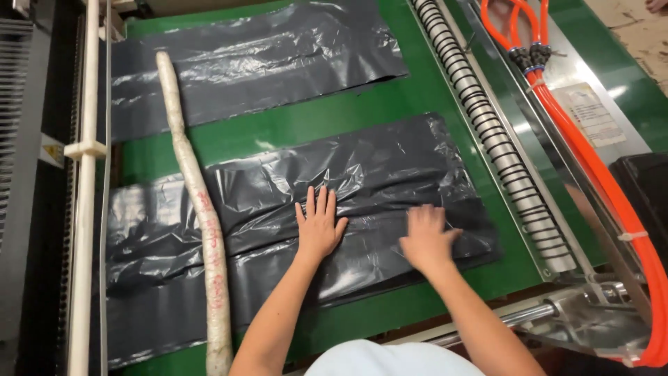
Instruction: Managing a conveyor belt by using a stick to flatten plastic bags and manually folding them as they exit the machine.
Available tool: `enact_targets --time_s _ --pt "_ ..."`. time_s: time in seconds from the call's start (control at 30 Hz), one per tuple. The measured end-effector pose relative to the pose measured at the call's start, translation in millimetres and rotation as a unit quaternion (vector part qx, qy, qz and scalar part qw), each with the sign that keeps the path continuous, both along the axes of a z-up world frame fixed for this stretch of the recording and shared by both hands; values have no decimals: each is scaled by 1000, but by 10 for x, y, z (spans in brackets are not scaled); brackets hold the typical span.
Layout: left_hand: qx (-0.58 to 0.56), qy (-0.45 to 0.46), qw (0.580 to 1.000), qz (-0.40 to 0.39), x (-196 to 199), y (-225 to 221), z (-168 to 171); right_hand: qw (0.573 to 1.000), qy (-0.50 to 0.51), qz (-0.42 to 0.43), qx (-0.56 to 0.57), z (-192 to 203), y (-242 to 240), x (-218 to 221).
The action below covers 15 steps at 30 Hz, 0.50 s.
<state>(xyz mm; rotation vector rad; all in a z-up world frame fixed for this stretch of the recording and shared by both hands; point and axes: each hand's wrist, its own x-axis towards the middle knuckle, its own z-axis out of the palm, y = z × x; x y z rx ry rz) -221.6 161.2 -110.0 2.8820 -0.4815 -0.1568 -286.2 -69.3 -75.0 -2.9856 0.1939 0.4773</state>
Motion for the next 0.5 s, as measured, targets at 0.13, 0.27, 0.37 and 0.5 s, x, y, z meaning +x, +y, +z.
enact_targets --time_s 0.13,0.27,0.37,0.5 --pt "11 17 1000 -10 -4 -5 121 937 -276 33 -211 245 35 -185" --pt "26 28 999 -23 50 -38 215 939 -264 220 -30 -170 314 128" --pt "50 58 995 -60 256 42 83 982 -126 138 -10 -432 92 595" --pt "54 23 997 -58 838 96 129 979 -189 -6 72 -603 -380 1693"
